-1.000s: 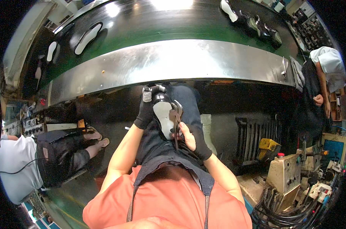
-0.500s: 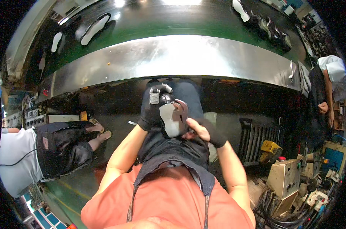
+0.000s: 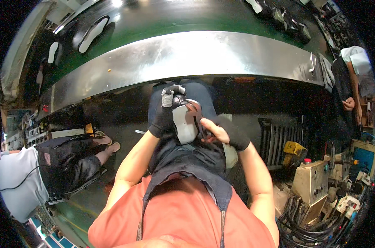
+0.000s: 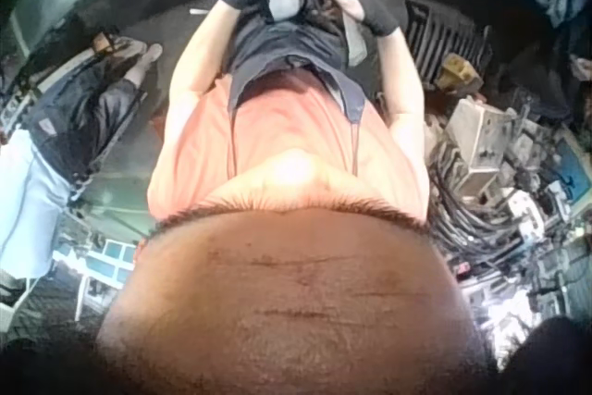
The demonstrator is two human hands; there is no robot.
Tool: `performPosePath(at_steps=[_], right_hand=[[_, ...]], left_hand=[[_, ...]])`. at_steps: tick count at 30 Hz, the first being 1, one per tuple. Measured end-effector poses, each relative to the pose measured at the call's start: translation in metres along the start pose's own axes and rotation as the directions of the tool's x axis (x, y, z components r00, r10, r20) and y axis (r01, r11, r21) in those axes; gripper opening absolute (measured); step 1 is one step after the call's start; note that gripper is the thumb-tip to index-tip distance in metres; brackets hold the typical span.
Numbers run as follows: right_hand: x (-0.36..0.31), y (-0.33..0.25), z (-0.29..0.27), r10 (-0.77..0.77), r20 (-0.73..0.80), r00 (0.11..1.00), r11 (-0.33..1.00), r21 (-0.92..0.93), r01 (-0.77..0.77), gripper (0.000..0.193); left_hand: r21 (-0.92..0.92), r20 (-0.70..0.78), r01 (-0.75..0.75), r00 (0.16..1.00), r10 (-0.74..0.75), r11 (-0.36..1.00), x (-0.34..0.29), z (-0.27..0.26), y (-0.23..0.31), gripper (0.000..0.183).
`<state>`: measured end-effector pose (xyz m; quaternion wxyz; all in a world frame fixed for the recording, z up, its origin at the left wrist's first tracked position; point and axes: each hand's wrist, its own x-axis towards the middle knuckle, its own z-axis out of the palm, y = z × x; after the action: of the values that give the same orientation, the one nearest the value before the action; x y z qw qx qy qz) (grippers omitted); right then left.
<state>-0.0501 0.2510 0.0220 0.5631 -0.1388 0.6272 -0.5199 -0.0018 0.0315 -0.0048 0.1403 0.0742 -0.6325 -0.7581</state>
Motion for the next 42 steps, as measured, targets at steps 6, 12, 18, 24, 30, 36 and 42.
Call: performPosePath(at_steps=[6,12,18,24,30,36,42], right_hand=[[0.025,0.042,0.010,-0.110,0.359,0.927,0.824,0.554,-0.117,0.062],[-0.007,-0.023,0.015,0.185,0.068,0.980,0.937,0.288,-0.197,0.053],[-0.001,-0.035,-0.019,0.061,0.041,0.997,0.988,-0.143,-0.055,0.056],[0.021,0.016,0.002,-0.149,0.324,0.934,0.801,0.594,-0.078,0.053],[0.058,0.050,0.056,-0.528,-0.462,0.713,0.793,-0.567,0.220,0.041],[0.049,0.050,0.052,-0.377,-0.341,0.861,0.903,-0.343,0.260,0.040],[0.042,0.020,0.012,-0.338,-0.100,0.936,0.940,-0.078,0.331,0.042]], left_hand=[[-0.025,-0.039,0.000,0.999,-0.001,1.000,0.002,0.009,-0.007,0.033],[-0.052,-0.028,0.049,0.998,-0.051,0.997,-0.007,-0.002,-0.006,0.033],[-0.098,-0.107,0.018,0.994,-0.029,0.995,0.007,0.017,-0.022,0.031],[-0.171,-0.086,0.195,0.974,-0.212,0.966,0.022,-0.006,-0.035,0.034],[-0.009,-0.129,0.165,0.978,-0.165,0.986,0.028,-0.013,-0.040,0.034],[-0.229,-0.103,0.115,0.985,-0.142,0.967,0.022,-0.027,-0.037,0.036],[-0.156,-0.111,0.096,0.987,-0.114,0.983,0.021,-0.015,-0.023,0.047]])
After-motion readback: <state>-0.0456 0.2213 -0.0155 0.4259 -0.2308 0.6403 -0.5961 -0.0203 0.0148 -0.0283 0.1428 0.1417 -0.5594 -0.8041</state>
